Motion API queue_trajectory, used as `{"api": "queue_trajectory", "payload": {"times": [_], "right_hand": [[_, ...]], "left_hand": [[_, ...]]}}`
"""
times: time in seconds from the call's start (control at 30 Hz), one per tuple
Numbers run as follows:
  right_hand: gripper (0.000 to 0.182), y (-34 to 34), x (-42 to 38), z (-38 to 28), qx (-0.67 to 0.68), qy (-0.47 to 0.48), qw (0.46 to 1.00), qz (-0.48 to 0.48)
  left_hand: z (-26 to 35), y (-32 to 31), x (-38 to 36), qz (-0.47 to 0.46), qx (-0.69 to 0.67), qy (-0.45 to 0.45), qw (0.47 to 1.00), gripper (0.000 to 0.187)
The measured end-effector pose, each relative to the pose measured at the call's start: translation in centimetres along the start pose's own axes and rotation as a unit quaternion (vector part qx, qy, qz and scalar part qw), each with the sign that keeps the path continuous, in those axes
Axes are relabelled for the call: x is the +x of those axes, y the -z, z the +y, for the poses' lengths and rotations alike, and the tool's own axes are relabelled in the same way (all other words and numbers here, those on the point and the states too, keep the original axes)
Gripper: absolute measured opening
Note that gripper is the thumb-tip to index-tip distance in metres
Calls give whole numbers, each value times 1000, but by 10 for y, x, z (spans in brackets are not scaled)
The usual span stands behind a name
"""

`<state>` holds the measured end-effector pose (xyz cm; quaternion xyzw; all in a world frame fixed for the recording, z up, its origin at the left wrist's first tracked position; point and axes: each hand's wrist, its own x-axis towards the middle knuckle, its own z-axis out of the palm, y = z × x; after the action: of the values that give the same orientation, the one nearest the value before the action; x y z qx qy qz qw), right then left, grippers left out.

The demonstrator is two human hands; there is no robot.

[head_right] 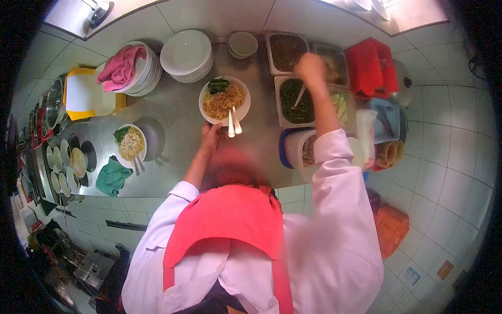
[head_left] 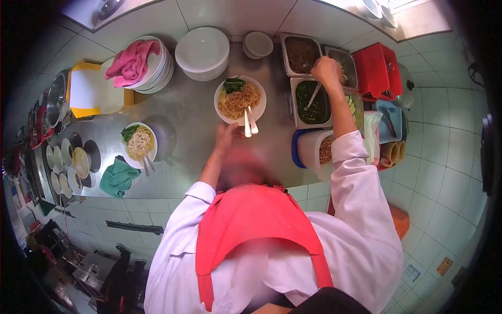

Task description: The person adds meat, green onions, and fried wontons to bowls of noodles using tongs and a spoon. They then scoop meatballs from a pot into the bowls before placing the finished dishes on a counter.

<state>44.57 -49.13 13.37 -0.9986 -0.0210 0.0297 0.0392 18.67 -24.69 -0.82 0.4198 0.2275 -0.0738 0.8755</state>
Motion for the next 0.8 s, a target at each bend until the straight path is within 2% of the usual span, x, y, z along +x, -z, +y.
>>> {"api": "queue_trajectory", "payload": {"times": [0.07,0.2,0.27,0.37,0.4,0.43,0.5,0.53,0.63,0.7,0.8], "right_hand": [[17,-6,3,-8,-57,43,997,-37],[24,-17,13,3,-50,101,992,-52],[21,-18,20,21,105,95,983,-116],[22,-37,11,32,131,93,986,-42],[27,-26,7,32,164,70,981,-80],[27,-25,7,37,163,66,981,-78],[29,-28,7,44,272,-22,953,-129],[29,-30,6,47,274,-22,953,-129],[25,-33,3,61,267,-42,960,-71],[24,-30,-1,65,290,-17,957,-18],[24,-17,-10,58,290,-61,955,-21]], "left_hand": [[0,0,1,8,-9,-3,1000,47],[-3,6,1,9,-2,20,1000,46],[-5,9,4,3,-4,20,1000,46],[-11,5,5,17,2,3,1000,44],[-9,3,4,15,0,-10,1000,44],[-6,2,4,16,-2,-27,1000,45],[-7,3,3,19,-5,-16,1000,46],[-8,5,3,20,4,-15,1000,46],[-9,9,5,14,0,-8,1000,48],[-9,9,5,6,-14,-1,1000,49],[-8,8,5,2,-19,10,1000,49]]}}
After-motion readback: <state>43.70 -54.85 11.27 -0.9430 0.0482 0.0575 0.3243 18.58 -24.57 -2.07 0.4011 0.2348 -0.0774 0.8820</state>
